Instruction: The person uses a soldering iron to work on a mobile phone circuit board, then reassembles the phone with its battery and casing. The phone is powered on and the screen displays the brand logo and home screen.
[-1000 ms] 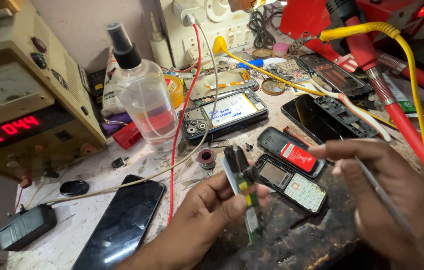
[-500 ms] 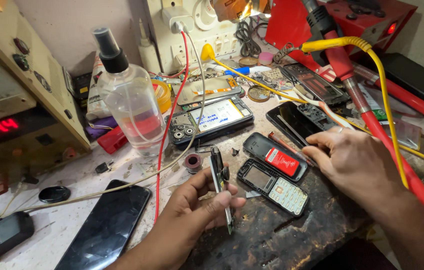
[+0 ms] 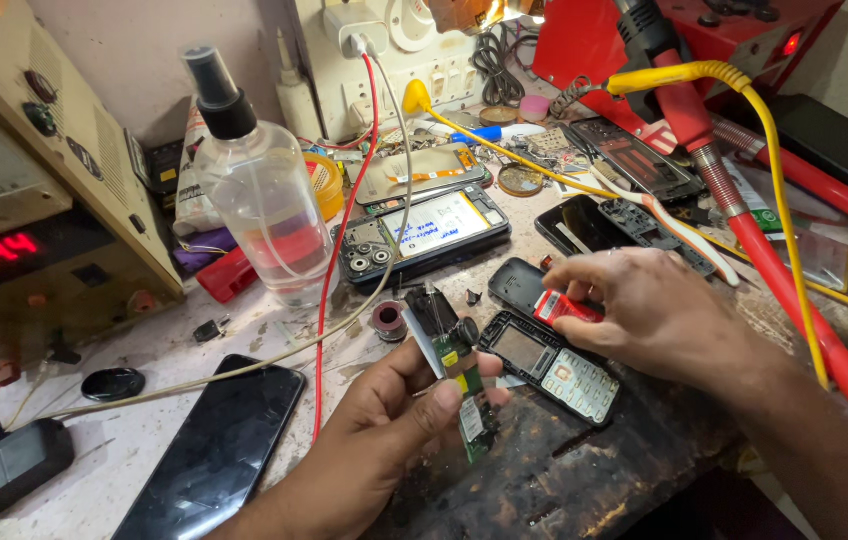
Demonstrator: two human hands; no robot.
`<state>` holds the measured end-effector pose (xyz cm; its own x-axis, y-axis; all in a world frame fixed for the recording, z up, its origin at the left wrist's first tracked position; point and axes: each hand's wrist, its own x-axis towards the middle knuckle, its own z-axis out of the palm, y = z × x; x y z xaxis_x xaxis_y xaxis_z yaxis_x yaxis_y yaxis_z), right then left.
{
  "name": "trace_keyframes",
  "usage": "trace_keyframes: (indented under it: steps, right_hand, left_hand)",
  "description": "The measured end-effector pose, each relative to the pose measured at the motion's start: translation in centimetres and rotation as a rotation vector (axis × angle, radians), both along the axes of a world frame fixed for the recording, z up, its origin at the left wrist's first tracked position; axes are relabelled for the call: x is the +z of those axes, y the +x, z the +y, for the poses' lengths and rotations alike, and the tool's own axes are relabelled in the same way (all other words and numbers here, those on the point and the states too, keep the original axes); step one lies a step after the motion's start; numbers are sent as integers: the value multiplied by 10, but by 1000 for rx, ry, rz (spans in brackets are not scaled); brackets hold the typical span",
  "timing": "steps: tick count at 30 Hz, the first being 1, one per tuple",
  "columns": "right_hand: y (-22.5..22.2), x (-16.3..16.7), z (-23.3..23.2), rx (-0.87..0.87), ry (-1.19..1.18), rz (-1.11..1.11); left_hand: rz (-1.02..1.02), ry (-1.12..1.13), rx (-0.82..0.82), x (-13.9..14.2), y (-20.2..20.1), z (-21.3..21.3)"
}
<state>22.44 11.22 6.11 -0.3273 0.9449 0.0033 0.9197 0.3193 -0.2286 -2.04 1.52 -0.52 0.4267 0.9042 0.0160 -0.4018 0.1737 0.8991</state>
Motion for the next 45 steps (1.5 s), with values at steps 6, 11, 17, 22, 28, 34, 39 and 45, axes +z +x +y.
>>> trace_keyframes:
  steps: [6,11,17,22,28,34,39,45]
  right_hand:
    - [16,-15,15,19,-223,471]
    - [21,-14,-8,22,-158,1091]
    - [-12,-30,-53,246,-388,1395]
    - [-5,-34,-54,220,-640,1655]
    - [4,-61,-65,255,-589,1178]
    - [8,-62,-62,71,-827,1252]
    - [3,-34,-69,188,-447,1391]
    - [-17,-22,-79,144,-339,1278]
  left_hand:
    - [-106,-63,-54,4,-1,-1]
    - [-133,-54,-78,0,0,-2]
    - [-115,-65,-54,-6,-2,-4]
    - [-108,48,-13,0,-5,-4]
    - [-104,91,-45,4,-4,-7]
    - [-125,59,-62,6,-3,-5]
    - [-141,20,-80,8,-3,-7]
    - [-55,27,-43,0,-1,-7]
